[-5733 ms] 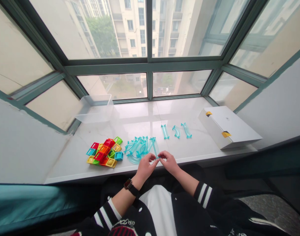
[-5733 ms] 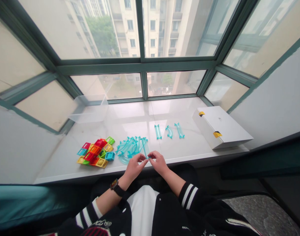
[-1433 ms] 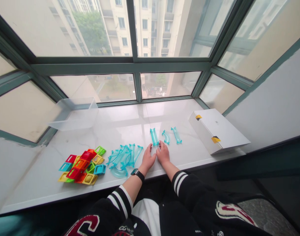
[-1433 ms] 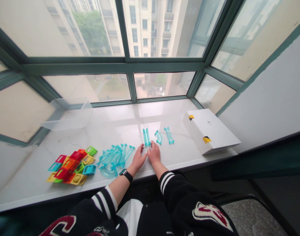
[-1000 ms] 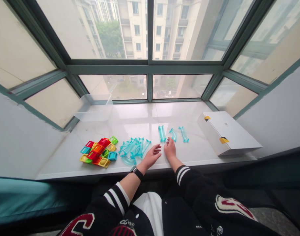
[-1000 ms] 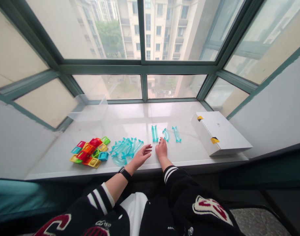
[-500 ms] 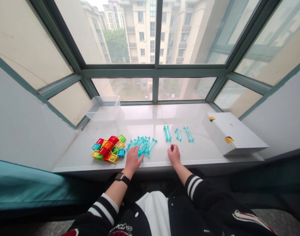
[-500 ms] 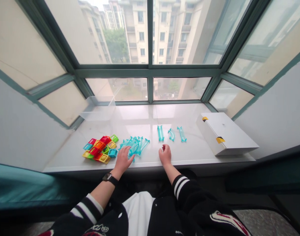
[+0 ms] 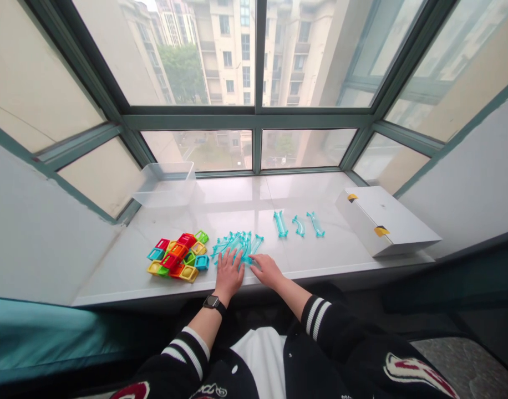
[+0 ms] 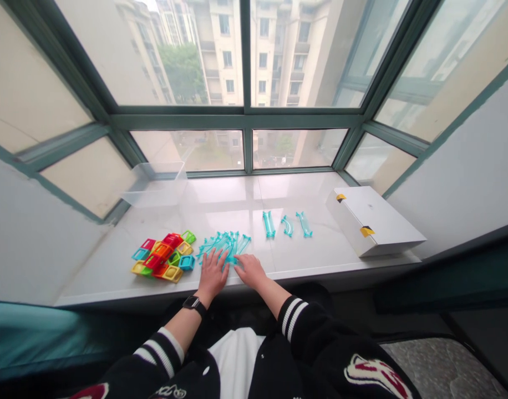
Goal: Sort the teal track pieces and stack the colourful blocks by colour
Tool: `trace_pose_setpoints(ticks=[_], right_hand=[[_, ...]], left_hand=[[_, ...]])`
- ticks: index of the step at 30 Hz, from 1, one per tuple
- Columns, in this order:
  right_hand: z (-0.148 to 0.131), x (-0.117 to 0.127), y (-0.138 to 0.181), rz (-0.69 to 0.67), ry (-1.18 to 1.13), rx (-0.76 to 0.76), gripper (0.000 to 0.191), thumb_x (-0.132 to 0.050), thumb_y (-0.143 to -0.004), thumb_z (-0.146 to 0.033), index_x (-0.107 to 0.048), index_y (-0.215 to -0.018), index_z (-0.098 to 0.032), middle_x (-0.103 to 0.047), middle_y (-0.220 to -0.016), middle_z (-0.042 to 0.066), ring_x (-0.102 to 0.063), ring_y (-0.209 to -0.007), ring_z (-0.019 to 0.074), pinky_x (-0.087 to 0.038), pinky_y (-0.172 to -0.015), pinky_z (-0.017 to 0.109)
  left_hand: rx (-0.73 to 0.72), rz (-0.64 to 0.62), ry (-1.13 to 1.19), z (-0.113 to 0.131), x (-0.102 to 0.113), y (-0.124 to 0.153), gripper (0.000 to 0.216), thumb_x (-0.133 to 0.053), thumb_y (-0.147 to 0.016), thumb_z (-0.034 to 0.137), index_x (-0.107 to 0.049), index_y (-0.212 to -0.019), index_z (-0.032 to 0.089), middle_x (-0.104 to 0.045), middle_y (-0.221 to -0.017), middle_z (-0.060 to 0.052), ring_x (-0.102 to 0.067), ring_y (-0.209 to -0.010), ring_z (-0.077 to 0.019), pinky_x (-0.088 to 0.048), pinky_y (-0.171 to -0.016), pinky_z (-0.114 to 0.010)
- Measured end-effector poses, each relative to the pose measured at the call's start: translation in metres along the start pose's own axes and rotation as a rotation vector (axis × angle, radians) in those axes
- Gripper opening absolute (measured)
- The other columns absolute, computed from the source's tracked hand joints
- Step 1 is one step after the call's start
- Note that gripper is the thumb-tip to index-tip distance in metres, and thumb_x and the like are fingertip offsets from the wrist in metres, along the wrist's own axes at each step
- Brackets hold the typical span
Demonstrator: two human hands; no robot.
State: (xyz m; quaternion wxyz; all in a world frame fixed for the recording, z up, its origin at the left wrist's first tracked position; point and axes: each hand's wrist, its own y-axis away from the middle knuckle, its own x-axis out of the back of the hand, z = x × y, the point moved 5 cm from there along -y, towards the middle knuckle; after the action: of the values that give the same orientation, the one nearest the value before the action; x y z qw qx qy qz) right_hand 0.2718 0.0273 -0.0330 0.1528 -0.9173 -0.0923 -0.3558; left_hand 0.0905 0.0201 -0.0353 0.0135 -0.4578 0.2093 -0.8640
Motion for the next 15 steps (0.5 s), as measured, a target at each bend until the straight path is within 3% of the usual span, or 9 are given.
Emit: trace_pose_setpoints(ticks=[6,11,15], right_hand=[[0.008,0.005,-0.002,0.065,-0.103,-0.108,0.030,-0.066,-0.092,-0.022,-0.073,-0.121,-0.024,-0.077,-0.121,0.010,-0.071,-0.113,0.0279,-0.056,-0.105,0.047],[0.018,0.029,0.008,0.120,-0.278,-0.202,0.025,-0.063,-0.095,-0.036,-0.071,-0.116,-0.025,-0.075,-0.120,0.008,-0.073,-0.109,0.0255,-0.063,-0.091,0.041],[0.024,0.052,0.021,0.157,-0.340,-0.229,0.026,-0.072,-0.089,-0.042,-0.070,-0.108,-0.025,-0.076,-0.113,0.007,-0.073,-0.109,0.0255,-0.063,-0.090,0.039]], left_hand=[[-0.006,0.012,0.011,-0.001,0.000,-0.001,0.048,-0.055,-0.099,0.033,-0.062,-0.147,0.029,-0.060,-0.153,-0.012,-0.036,-0.157,-0.0364,-0.009,-0.133,-0.062],[-0.001,0.015,0.017,-0.004,-0.002,-0.001,0.049,-0.055,-0.099,0.033,-0.062,-0.147,0.030,-0.060,-0.153,-0.011,-0.036,-0.157,-0.0375,-0.009,-0.133,-0.063],[-0.023,0.032,-0.020,-0.006,-0.002,-0.001,0.049,-0.054,-0.100,0.034,-0.061,-0.148,0.030,-0.059,-0.154,-0.011,-0.036,-0.157,-0.0363,-0.011,-0.133,-0.061]])
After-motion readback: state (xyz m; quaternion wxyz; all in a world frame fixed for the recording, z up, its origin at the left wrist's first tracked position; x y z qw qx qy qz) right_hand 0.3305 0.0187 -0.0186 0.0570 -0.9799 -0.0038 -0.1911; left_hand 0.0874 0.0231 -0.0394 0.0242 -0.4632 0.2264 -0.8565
